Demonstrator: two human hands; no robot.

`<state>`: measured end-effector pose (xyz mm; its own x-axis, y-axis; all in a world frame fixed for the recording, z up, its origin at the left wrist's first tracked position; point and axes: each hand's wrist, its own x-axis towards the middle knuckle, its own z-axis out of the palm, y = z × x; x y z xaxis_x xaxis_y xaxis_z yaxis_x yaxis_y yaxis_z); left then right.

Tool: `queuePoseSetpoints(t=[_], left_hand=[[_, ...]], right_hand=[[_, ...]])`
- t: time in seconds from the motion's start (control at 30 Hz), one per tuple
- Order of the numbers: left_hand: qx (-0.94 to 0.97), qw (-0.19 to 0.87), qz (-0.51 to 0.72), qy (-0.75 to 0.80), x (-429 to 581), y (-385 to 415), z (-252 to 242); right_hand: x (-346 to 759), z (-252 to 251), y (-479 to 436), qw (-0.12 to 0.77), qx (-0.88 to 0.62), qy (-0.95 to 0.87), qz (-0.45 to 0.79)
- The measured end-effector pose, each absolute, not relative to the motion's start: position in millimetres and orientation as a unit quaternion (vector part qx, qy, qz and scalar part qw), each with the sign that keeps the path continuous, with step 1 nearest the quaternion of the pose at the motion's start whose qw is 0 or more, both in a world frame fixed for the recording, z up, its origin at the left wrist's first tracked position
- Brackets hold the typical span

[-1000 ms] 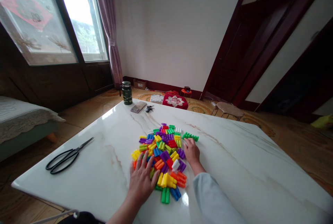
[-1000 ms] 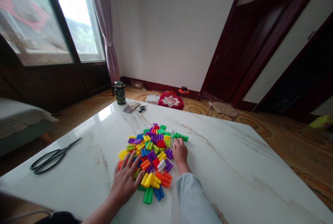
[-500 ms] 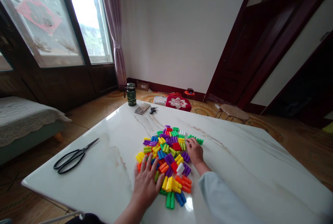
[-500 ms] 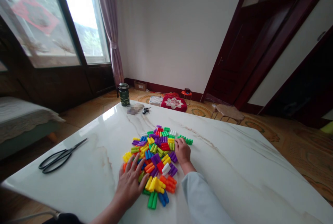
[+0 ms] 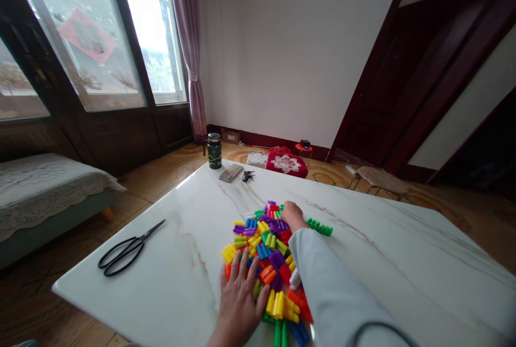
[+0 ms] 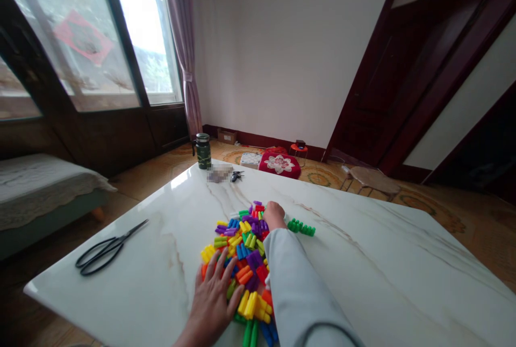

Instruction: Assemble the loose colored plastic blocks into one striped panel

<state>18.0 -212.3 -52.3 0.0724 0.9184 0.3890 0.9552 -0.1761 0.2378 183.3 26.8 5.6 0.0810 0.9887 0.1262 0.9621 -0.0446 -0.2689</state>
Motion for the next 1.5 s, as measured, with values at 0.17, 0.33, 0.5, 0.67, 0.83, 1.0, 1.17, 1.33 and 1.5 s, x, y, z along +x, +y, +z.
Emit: queuePoseSetpoints(t=[0.17, 0.33, 0.5, 0.67, 0.83, 1.0, 1.17, 1.33, 1.5], left_hand=[[-0.732, 0.034, -0.23, -0.641, 19, -212, -51], [-0.73, 0.031, -0.235, -0.641, 20, -212, -47], [-0.726, 0.023, -0.238, -0.645, 21, -212, -47], [-0.725, 0.024, -0.231, -0.648, 20, -209, -47], [-0.723, 0.023, -0.22, -0.655, 21, -209, -45], [-0.726, 0.034, -0.22, -0.651, 20, -210, -46], [-0.726, 0.043, -0.221, -0.649, 20, -210, -46], [-0.728, 0.043, -0.211, -0.65, 20, -210, -45], [-0.727, 0.047, -0.214, -0.651, 20, -209, -49]], right_hand=[[182, 10, 20, 0.135, -0.718, -0.679, 0.067], [198, 11, -11, 0.313, -0.667, -0.673, 0.062], [246, -16, -62, 0.569, -0.612, -0.535, 0.126], [292, -51, -103, 0.537, -0.665, -0.515, 0.068], [308, -67, -104, 0.492, -0.687, -0.532, 0.062], [315, -68, -89, 0.476, -0.7, -0.532, 0.038], [317, -64, -84, 0.479, -0.717, -0.506, 0.027], [311, -62, -93, 0.478, -0.717, -0.507, -0.01], [307, -60, -98, 0.426, -0.702, -0.571, 0.011]])
